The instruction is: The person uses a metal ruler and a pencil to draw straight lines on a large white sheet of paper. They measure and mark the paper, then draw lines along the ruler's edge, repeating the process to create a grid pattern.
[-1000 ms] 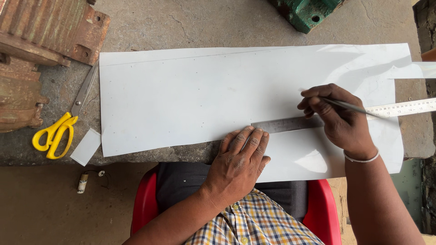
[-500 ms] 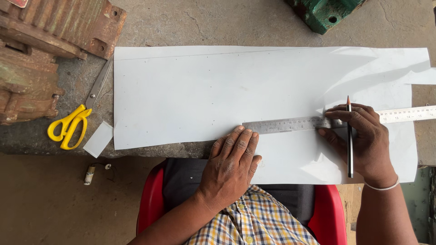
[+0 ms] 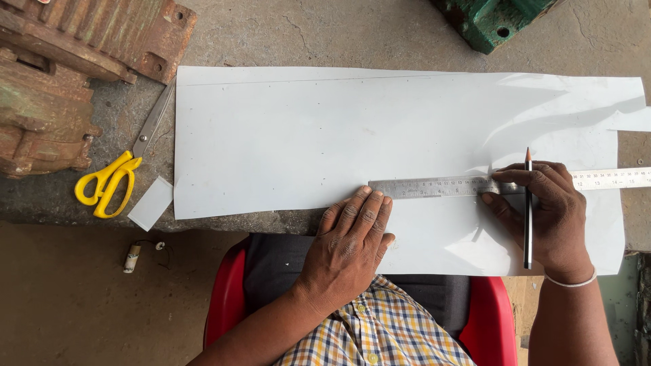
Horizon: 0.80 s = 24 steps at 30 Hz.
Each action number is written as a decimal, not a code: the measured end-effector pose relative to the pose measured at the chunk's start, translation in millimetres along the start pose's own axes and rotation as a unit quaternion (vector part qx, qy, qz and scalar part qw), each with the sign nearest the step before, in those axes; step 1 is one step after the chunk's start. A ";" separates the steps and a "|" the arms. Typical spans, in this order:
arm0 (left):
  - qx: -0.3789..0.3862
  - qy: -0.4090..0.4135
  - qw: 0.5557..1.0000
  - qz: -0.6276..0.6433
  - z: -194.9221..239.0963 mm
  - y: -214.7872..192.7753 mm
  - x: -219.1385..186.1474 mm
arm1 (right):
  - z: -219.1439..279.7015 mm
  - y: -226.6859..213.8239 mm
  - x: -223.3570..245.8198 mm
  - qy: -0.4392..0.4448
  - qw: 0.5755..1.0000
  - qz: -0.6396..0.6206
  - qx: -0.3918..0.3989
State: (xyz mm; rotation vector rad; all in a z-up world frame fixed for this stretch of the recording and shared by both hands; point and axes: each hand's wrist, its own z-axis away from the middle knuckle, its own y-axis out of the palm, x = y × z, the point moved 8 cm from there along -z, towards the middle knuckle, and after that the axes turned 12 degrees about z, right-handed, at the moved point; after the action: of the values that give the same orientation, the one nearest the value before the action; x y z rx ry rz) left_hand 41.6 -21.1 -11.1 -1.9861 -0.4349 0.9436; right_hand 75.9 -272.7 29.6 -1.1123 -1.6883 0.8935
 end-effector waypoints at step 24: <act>-0.018 0.020 1.000 0.007 -3.1 -11.8 -1.4 | -46.8 17.1 131.8 -0.235 0.966 -0.032 0.100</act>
State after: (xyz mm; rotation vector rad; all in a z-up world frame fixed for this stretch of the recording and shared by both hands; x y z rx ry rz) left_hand 43.7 -17.1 0.3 -2.0407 -0.4184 0.9085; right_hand 99.4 -139.1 68.0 -0.7406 -1.9432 1.3306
